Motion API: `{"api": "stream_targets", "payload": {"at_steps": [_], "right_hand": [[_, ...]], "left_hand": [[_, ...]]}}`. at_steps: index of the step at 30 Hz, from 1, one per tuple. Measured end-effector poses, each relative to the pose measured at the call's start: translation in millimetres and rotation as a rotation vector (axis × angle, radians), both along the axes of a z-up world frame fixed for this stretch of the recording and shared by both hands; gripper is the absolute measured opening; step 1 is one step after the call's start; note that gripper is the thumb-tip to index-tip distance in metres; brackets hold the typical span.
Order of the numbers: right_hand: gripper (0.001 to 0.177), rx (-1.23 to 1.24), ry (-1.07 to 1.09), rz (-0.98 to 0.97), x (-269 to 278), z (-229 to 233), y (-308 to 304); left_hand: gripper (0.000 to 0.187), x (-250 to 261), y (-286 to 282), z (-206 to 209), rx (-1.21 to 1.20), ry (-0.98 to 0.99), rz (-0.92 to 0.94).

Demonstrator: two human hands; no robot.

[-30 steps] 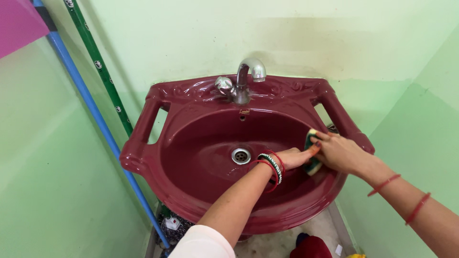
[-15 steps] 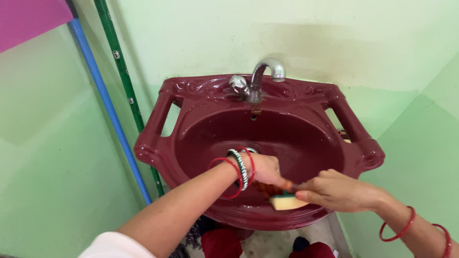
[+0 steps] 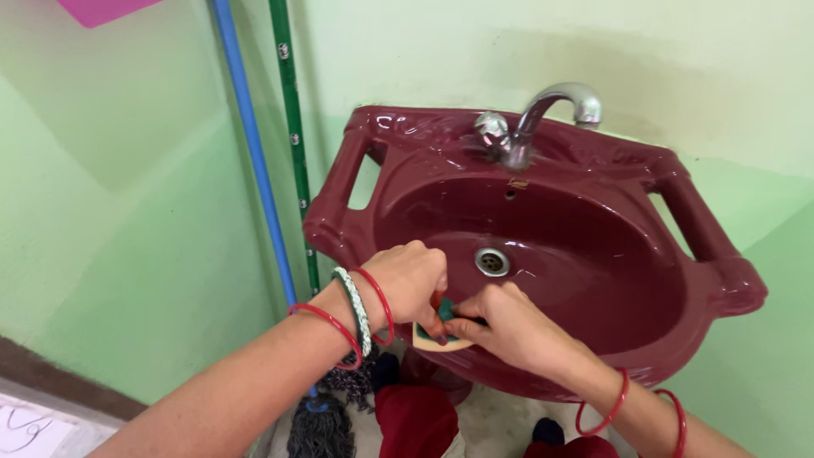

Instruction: The person scrubs a maroon bathroom sink with a green and yellow sponge, rinsing the sponge under running water and wiping the basin, faucet, and surrounding surfaces. The person then uses a patterned cloth to wipe the sink dry.

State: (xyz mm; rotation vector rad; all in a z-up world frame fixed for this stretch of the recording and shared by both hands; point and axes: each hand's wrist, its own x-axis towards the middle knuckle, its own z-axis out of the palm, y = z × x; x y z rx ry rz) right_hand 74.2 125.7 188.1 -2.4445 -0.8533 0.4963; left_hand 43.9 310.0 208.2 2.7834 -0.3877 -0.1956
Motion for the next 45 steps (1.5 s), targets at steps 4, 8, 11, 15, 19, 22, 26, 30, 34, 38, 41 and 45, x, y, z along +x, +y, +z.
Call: {"api": "stream_targets", "payload": {"at_steps": [4, 8, 11, 15, 19, 22, 26, 30, 34, 38, 41, 45], "right_hand": [[0.020, 0.094, -0.083, 0.137, 7.9, -1.0, 17.9], [0.020, 0.112, -0.144, 0.076, 6.7, -8.4, 45.1], [0.021, 0.208, -0.211, 0.053, 12.1, -22.5, 78.7], [0.029, 0.230, -0.350, -0.017, 41.5, -29.8, 131.0], [0.043, 0.144, -0.368, -0.062, 49.8, -34.6, 145.8], [0.049, 0.119, -0.398, -0.065, 42.7, -38.9, 143.0], [0.045, 0.111, -0.462, -0.044, 27.0, -41.4, 128.3], [0.041, 0.108, -0.512, 0.041, -0.8, -39.8, 93.3], [0.036, 0.098, -0.510, 0.042, -33.8, -31.1, 54.0], [0.032, 0.298, -0.615, 0.061, -61.3, -34.8, 15.7], [0.036, 0.372, -0.680, 0.014, -73.2, -43.3, -14.8], [0.038, 0.468, -0.813, -0.097, -79.7, -66.9, -52.7]], "left_hand": [[0.037, -15.1, 2.2, -17.0, -0.003, -0.317, 0.000], [0.029, -14.6, 30.3, -28.2, 0.049, -0.380, 0.015], [0.027, -0.6, 67.9, -28.8, 0.107, -0.353, 0.021], [0.026, 15.3, 114.1, -27.3, -0.015, -0.293, 0.061], [0.027, 15.8, 123.2, -34.9, -0.113, -0.350, 0.089], [0.029, 5.7, 116.0, -41.7, -0.164, -0.412, 0.112], [0.029, -22.9, 97.8, -56.5, -0.256, -0.513, 0.138], [0.030, -59.4, 62.5, -75.3, -0.318, -0.514, 0.244], [0.025, -91.6, 20.9, -96.1, -0.346, -0.683, 0.275], [0.022, -104.1, -27.0, -118.3, -0.379, -0.922, 0.341], [0.025, -107.3, -58.6, -128.4, -0.457, -0.989, 0.377], [0.030, -108.2, -102.5, -150.5, -0.529, -1.033, 0.382]]}}
